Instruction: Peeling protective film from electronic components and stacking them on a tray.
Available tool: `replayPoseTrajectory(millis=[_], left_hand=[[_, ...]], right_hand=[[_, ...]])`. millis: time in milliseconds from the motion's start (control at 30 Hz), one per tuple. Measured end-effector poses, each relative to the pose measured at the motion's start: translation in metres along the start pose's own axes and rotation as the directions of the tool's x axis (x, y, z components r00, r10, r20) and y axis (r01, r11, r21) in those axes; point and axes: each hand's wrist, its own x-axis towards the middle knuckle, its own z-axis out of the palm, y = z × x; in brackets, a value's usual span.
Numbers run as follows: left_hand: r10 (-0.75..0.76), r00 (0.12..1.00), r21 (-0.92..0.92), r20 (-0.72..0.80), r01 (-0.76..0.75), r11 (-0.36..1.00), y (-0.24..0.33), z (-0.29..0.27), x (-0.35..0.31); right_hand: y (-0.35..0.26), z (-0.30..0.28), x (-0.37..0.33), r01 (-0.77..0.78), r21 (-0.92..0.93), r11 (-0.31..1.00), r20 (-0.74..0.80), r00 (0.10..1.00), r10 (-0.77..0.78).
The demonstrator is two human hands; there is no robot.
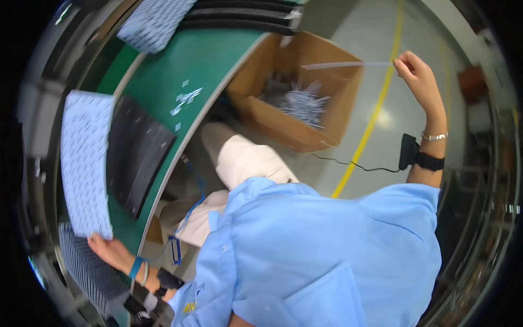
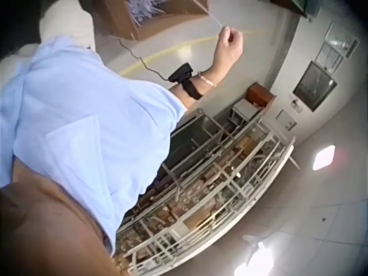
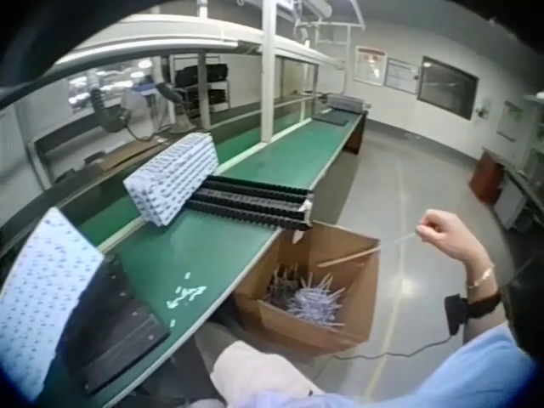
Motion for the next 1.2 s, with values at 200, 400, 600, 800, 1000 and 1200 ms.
replayPoseTrajectory(millis=[200,400,600,800,1000,1200], left_hand=[[0.103,0.985,-0.059,0.139,-0.095,0.994,-0.005,0.03,-0.002],[0.068,0.971,-0.149,0.231,-0.033,0.988,0.007,0.044,-0.011],[0.023,0.973,-0.105,0.229,0.001,0.994,0.003,0.039,0.002],[0.047,0.942,-0.015,0.333,-0.044,0.999,0.001,0.038,0.008],[0.029,0.943,0.048,0.333,-0.047,0.998,0.002,0.039,0.007],[0.027,0.959,0.087,0.281,-0.054,0.995,0.0,0.041,0.004]], right_hand=[[-0.124,0.104,0.034,0.449,0.511,0.733,-0.117,0.881,-0.458],[-0.317,0.165,0.042,0.278,0.732,0.622,0.245,0.744,-0.621],[-0.356,0.17,0.028,0.251,0.8,0.545,0.291,0.632,-0.718],[-0.35,0.165,0.023,0.236,0.769,0.594,0.29,0.7,-0.653],[-0.344,0.18,0.027,0.229,0.793,0.564,0.292,0.669,-0.683],[-0.338,0.187,0.028,0.234,0.793,0.562,0.267,0.696,-0.667]])
